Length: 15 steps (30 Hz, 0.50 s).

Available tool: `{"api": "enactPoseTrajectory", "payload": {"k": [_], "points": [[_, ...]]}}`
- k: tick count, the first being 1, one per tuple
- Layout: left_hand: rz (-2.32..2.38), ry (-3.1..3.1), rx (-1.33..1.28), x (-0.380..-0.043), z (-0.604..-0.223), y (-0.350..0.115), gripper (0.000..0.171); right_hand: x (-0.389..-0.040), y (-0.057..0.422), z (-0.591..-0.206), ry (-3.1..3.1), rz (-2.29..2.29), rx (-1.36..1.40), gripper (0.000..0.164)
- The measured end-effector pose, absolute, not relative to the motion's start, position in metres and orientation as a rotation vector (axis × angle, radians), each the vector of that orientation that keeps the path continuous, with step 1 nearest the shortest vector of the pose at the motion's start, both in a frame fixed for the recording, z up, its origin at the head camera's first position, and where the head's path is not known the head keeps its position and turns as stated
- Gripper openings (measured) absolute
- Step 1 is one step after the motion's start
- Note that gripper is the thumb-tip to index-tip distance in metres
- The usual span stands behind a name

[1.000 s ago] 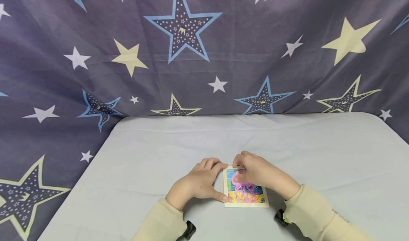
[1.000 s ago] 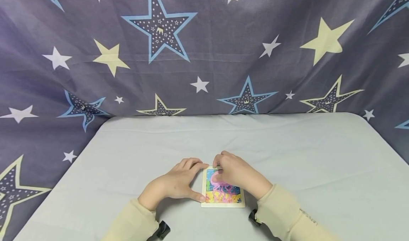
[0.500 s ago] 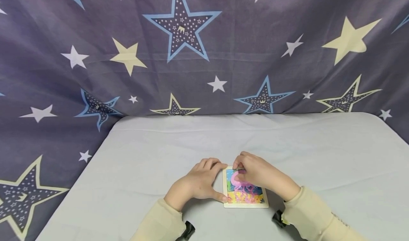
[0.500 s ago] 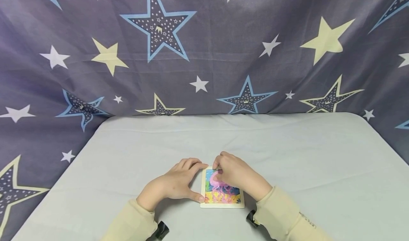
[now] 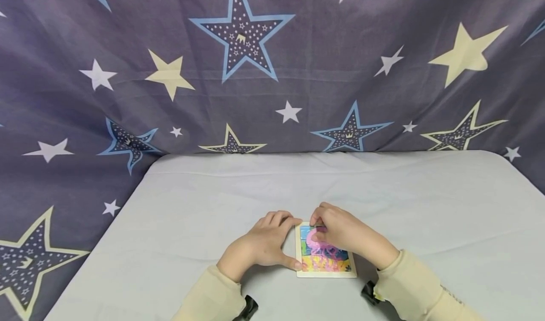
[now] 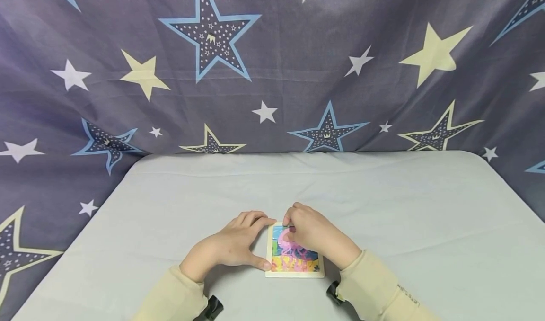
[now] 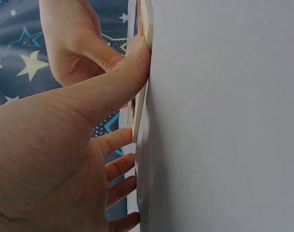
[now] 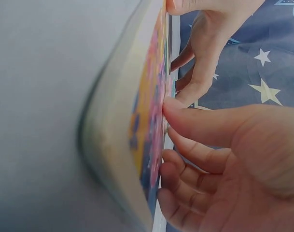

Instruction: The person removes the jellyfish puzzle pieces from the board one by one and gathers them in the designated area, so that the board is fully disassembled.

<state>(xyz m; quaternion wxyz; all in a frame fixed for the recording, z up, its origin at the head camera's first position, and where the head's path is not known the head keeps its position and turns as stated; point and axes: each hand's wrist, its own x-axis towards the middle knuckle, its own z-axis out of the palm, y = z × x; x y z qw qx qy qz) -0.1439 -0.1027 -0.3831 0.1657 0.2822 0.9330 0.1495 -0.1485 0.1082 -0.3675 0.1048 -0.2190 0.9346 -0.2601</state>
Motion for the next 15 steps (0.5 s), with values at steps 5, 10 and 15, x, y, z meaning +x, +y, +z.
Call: {"api": "enactPoseTrajectory", "payload": {"k": [5, 10, 15], "points": [[0.434, 2.657, 0.8, -0.144, -0.385, -0.103, 0.095, -0.148, 0.109, -0.367, 2.742, -0.782, -0.656, 0.02], [0.442, 2.638, 0.794, -0.143, -0.377, -0.103, 0.094, -0.149, 0.109, -0.366, 2.728, -0.79, -0.667, 0.021], [0.451, 2.629, 0.786, -0.142, -0.375, -0.102, 0.094, -0.148, 0.109, -0.366, 2.727, -0.777, -0.666, 0.021]]}}
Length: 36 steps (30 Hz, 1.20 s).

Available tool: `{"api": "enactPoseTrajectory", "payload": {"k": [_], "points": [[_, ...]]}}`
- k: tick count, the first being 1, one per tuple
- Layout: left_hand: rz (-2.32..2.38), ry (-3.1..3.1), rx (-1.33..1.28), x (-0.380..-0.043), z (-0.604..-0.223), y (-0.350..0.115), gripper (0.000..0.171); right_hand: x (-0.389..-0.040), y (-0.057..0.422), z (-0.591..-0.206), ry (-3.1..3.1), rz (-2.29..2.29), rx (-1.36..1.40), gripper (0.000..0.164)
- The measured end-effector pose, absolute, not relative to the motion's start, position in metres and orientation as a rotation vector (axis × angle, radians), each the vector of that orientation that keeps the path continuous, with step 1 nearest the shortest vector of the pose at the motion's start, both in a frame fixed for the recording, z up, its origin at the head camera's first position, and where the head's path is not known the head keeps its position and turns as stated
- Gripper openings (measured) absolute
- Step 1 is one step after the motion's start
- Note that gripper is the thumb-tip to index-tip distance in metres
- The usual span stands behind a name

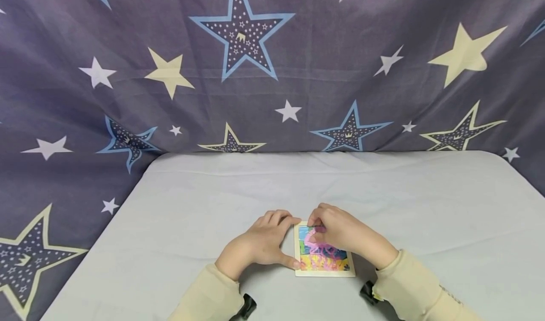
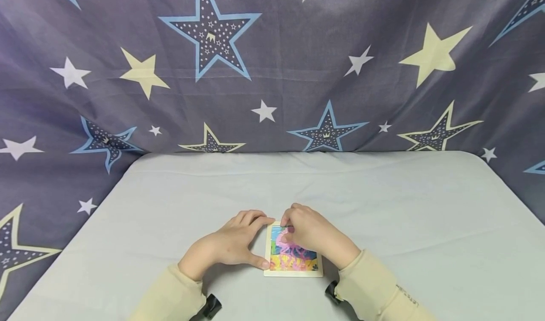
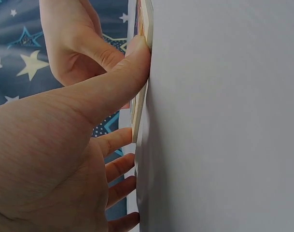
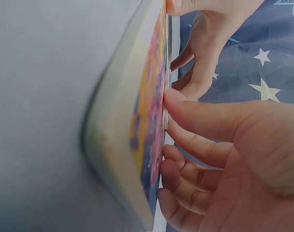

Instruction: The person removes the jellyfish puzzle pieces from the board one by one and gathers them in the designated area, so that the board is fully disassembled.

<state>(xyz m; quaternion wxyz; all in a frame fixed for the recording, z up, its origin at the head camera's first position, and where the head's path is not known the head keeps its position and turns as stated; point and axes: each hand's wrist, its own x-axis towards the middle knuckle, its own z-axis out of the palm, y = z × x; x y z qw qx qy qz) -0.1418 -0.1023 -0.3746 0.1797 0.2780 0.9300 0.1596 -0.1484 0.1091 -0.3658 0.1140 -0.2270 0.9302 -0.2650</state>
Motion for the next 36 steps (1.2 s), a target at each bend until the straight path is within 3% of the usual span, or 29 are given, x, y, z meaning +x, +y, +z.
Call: {"api": "enactPoseTrajectory", "payload": {"k": [21, 36], "points": [[0.433, 2.617, 0.758, -0.139, -0.371, -0.1, 0.094, -0.157, 0.129, -0.357, 2.574, -0.955, -0.775, 0.013], [0.443, 2.617, 0.769, -0.141, -0.374, -0.099, 0.094, -0.17, 0.152, -0.346, 2.727, -1.006, -0.676, 0.01]]}}
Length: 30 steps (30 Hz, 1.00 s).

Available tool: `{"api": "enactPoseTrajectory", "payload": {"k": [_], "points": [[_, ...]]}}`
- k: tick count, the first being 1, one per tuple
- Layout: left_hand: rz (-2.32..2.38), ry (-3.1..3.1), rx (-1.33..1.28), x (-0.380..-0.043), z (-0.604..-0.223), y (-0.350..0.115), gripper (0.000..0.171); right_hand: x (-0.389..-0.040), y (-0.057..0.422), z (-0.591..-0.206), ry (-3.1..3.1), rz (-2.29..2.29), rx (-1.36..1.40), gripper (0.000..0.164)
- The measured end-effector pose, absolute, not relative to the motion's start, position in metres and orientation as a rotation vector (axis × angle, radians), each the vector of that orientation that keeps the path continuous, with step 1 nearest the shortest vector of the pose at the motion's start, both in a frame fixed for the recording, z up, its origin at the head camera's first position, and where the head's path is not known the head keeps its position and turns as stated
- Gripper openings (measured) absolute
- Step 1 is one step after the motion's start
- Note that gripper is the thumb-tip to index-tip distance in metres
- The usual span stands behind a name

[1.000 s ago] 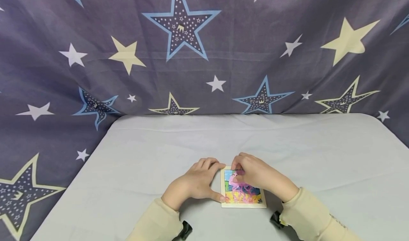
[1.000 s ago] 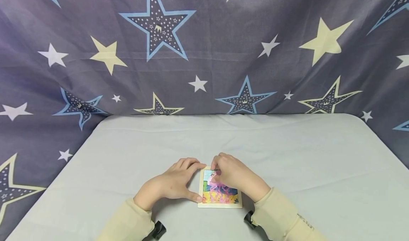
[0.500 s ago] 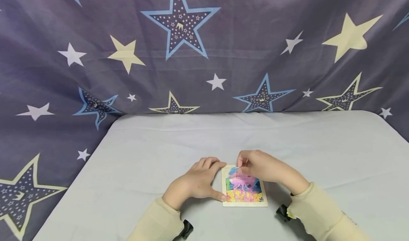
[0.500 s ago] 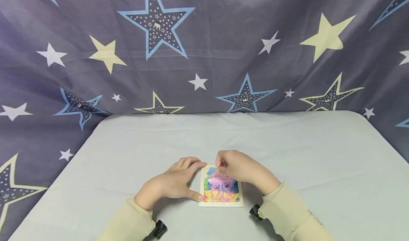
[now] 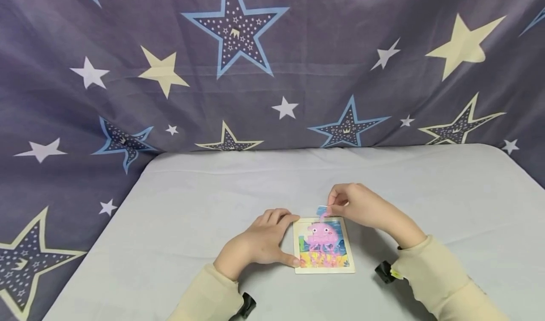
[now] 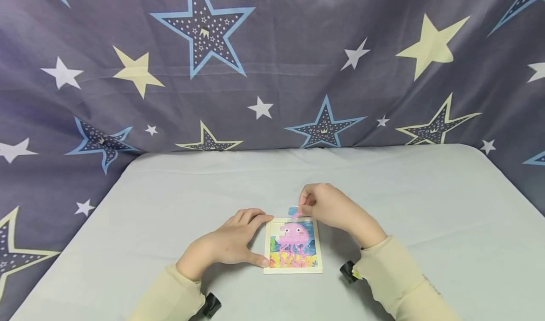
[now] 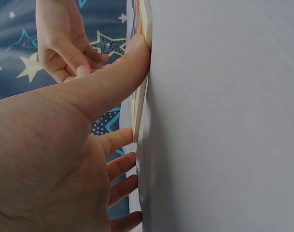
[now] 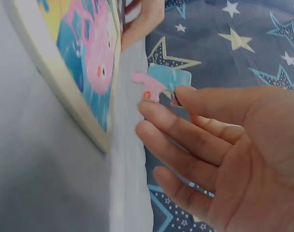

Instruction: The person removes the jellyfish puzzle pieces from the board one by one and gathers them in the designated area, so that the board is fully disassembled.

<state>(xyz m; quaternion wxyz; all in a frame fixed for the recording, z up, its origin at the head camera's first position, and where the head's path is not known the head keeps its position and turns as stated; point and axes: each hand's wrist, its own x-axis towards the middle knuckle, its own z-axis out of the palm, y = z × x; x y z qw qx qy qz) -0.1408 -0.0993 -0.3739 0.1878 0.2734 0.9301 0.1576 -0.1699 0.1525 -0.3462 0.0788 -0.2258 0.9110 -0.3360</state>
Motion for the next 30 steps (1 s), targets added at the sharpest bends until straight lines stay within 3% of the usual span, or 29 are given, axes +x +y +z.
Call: {"api": "enactPoseTrajectory", "payload": {"k": [14, 30], "points": [[0.438, 2.624, 0.755, -0.142, -0.38, -0.103, 0.098, -0.187, 0.178, -0.347, 2.852, -1.167, -0.499, 0.004], [0.458, 2.614, 0.766, -0.139, -0.371, -0.1, 0.095, -0.2, 0.213, -0.358, 2.942, -1.2, -0.373, 0.008]]}}
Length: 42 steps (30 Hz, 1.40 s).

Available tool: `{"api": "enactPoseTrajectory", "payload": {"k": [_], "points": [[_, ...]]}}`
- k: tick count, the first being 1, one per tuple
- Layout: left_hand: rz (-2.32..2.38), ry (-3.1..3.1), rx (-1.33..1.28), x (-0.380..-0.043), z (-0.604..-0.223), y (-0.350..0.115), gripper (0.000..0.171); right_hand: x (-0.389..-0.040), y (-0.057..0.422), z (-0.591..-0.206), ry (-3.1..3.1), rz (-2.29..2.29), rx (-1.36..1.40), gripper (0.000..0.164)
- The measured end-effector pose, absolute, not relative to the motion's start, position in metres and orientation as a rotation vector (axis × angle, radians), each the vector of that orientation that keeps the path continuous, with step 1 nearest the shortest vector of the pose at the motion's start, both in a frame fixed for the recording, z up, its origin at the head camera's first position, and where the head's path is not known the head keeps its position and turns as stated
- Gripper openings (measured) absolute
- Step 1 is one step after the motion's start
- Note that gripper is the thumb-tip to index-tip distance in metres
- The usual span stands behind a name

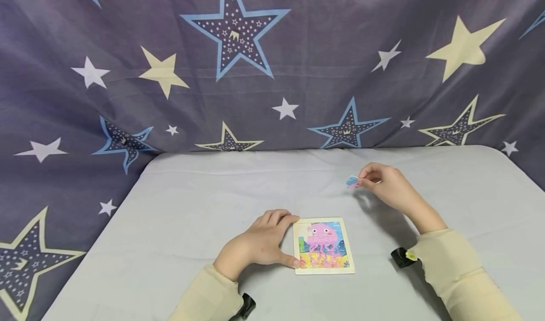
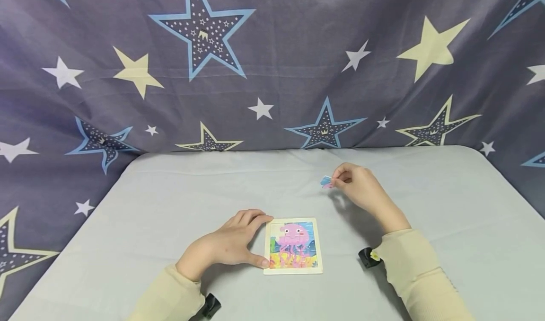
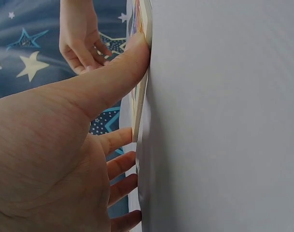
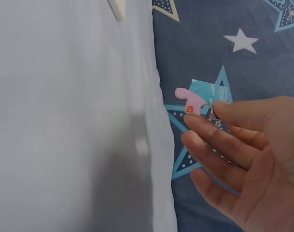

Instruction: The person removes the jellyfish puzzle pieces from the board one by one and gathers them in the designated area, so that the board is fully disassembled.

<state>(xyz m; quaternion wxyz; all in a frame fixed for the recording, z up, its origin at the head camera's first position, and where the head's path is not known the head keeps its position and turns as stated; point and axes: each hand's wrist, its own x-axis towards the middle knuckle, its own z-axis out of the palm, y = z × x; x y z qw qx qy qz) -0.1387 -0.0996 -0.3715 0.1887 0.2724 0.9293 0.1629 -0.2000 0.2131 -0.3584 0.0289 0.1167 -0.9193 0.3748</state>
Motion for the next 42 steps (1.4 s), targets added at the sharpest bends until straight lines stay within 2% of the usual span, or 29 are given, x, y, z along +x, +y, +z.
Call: {"api": "enactPoseTrajectory", "payload": {"k": [11, 19, 30, 42], "points": [[0.455, 2.625, 0.762, -0.141, -0.381, -0.103, 0.097, -0.211, 0.228, -0.37, -2.864, 1.083, 0.346, 0.01], [0.457, 2.628, 0.745, -0.141, -0.383, -0.103, 0.097, -0.216, 0.229, -0.377, -2.893, 1.046, 0.41, 0.006], [0.469, 2.637, 0.741, -0.141, -0.385, -0.103, 0.098, -0.218, 0.225, -0.377, -2.99, 0.97, 0.396, 0.03], [0.431, 2.632, 0.748, -0.137, -0.371, -0.1, 0.096, -0.211, 0.227, -0.358, -3.017, 0.93, 0.458, 0.032]]}}
